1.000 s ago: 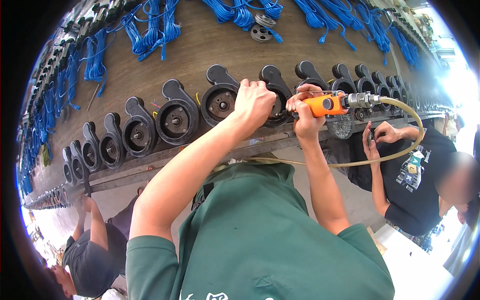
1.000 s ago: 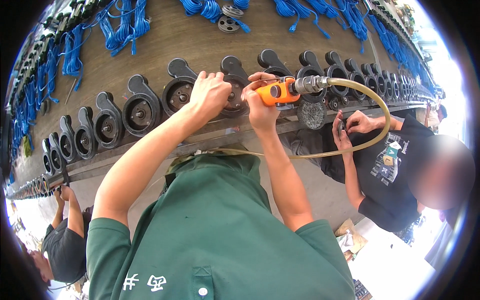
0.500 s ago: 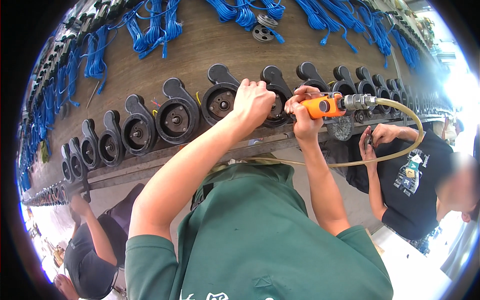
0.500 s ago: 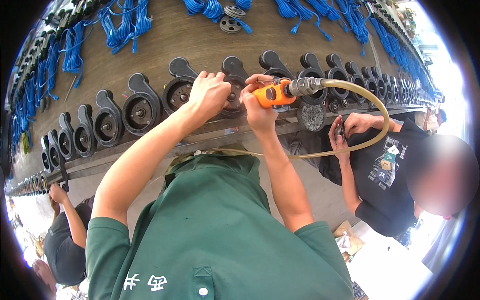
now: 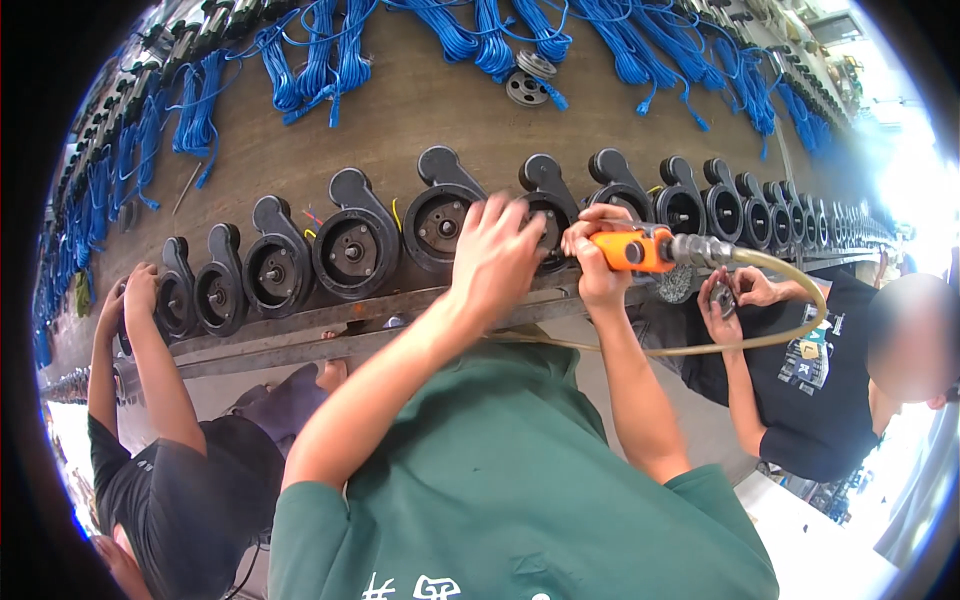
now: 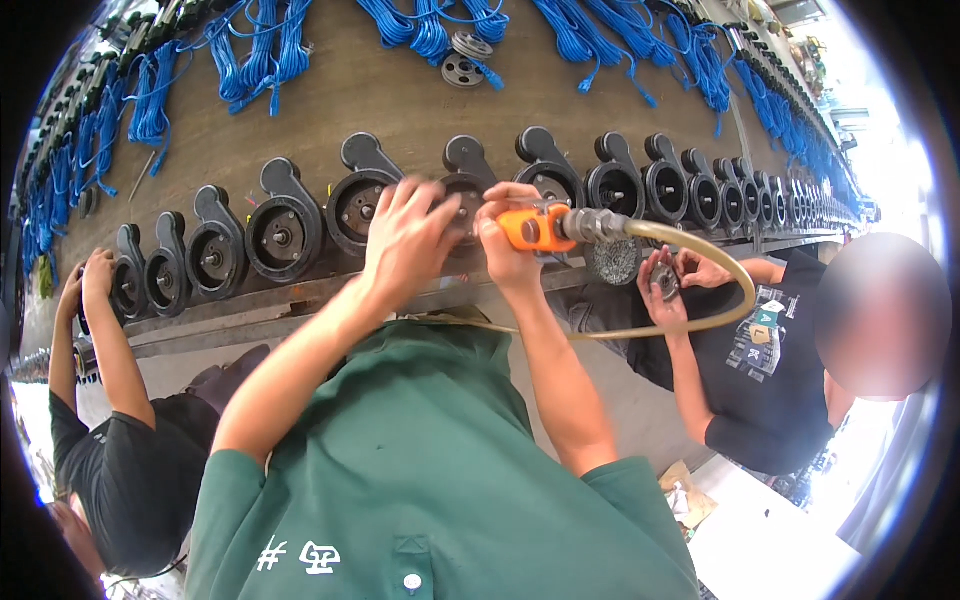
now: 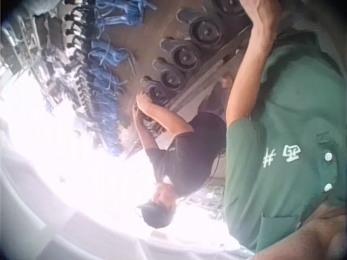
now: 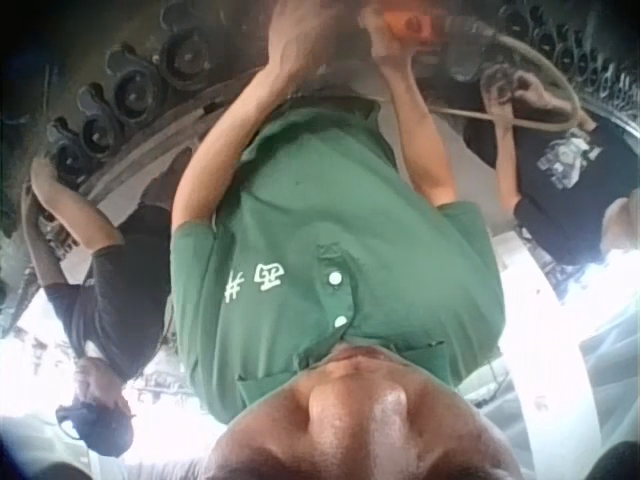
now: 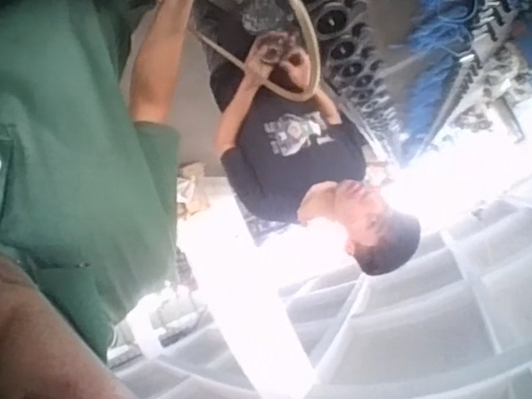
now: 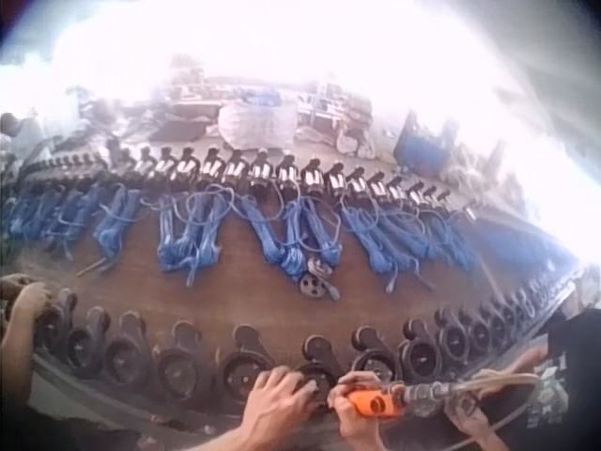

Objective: The person assembles components onto a row of black circular parts using a pneumatic screwdriver. The person places a small metal piece and a bolt into the center of each circular part and tightens them in sequence.

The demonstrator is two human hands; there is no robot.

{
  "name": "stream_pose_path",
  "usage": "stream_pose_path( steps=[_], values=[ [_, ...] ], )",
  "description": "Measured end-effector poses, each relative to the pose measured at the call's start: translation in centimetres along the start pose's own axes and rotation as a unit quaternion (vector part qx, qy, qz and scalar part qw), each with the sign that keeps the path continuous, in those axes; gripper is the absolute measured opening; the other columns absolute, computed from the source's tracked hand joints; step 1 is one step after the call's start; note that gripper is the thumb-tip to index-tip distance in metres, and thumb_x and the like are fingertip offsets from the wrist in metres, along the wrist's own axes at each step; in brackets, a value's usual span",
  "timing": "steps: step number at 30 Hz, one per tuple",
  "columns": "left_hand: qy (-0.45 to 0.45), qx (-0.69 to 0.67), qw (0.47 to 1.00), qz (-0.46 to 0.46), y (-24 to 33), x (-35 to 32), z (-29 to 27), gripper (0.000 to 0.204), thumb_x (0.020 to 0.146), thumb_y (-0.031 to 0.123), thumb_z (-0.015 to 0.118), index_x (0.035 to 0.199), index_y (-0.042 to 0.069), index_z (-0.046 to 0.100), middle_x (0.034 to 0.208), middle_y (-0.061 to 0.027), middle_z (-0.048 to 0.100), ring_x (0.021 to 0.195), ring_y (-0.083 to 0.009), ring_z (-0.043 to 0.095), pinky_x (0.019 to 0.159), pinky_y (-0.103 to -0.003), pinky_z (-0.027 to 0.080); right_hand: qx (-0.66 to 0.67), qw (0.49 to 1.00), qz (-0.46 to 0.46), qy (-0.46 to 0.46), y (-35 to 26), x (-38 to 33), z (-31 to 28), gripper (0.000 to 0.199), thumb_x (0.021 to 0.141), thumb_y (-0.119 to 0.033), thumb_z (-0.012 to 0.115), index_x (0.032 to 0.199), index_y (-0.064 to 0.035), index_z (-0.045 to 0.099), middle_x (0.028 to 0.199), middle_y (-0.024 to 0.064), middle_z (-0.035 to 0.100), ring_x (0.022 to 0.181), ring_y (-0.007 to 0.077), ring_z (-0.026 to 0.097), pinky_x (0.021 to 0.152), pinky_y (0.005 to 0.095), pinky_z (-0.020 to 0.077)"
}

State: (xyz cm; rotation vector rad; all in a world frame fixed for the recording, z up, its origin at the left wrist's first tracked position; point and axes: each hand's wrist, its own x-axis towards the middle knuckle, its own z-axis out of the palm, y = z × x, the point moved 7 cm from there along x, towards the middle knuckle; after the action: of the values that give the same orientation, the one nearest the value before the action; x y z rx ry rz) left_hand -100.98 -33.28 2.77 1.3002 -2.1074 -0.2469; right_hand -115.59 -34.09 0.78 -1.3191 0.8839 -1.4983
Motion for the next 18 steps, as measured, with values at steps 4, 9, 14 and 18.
stream_pose_path(
  steps=[4, 9, 14, 18],
  values=[
    [-0.128, -0.332, 0.870, -0.340, -1.1, -8.4, 4.3, 0.037, 0.090, 0.030, 0.072, 0.110, -0.001, 0.064, 0.099, -0.0114, 0.065, 0.086, -0.0247, 0.064, 0.076, -0.038, 0.052, 0.067, 0.996, -0.029, 0.049, -1.8, 1.3, 0.7, 0.028, 0.079, 0.001, 0.053, 0.107, 0.0013, 0.050, 0.073, 0.0064, 0.052, 0.061, 0.0160, 0.053, 0.061, 0.0323, 0.0486],
    [-0.094, -0.539, 0.648, -0.530, -0.3, -8.6, 7.6, 0.060, 0.092, 0.040, 0.068, 0.115, -0.013, 0.052, 0.104, -0.0168, 0.063, 0.084, -0.0171, 0.063, 0.070, -0.031, 0.053, 0.091, 0.995, -0.014, 0.037, -0.7, 2.6, 2.6, 0.026, 0.081, 0.001, 0.052, 0.107, 0.0018, 0.050, 0.071, 0.0061, 0.052, 0.061, 0.0140, 0.050, 0.062, 0.0327, 0.0488],
    [0.020, -0.361, 0.760, -0.540, -3.8, -8.4, 10.9, 0.049, 0.094, 0.037, 0.056, 0.096, -0.012, 0.058, 0.088, -0.0324, 0.065, 0.085, -0.0441, 0.066, 0.079, -0.047, 0.051, 0.096, 0.995, -0.005, -0.002, 0.0, 3.0, 4.3, 0.025, 0.082, 0.002, 0.048, 0.107, 0.0017, 0.048, 0.072, 0.0064, 0.052, 0.063, 0.0142, 0.050, 0.065, 0.0321, 0.0486],
    [0.019, -0.390, 0.749, -0.535, -3.9, -8.0, 11.4, 0.051, 0.093, 0.036, 0.053, 0.097, -0.015, 0.058, 0.090, -0.0376, 0.063, 0.094, -0.0496, 0.064, 0.086, -0.050, 0.048, 0.095, 0.995, -0.006, -0.016, 0.3, 3.1, 4.5, 0.025, 0.082, 0.002, 0.048, 0.107, 0.0011, 0.048, 0.073, 0.0061, 0.052, 0.063, 0.0139, 0.050, 0.065, 0.0324, 0.0486]
  ],
)
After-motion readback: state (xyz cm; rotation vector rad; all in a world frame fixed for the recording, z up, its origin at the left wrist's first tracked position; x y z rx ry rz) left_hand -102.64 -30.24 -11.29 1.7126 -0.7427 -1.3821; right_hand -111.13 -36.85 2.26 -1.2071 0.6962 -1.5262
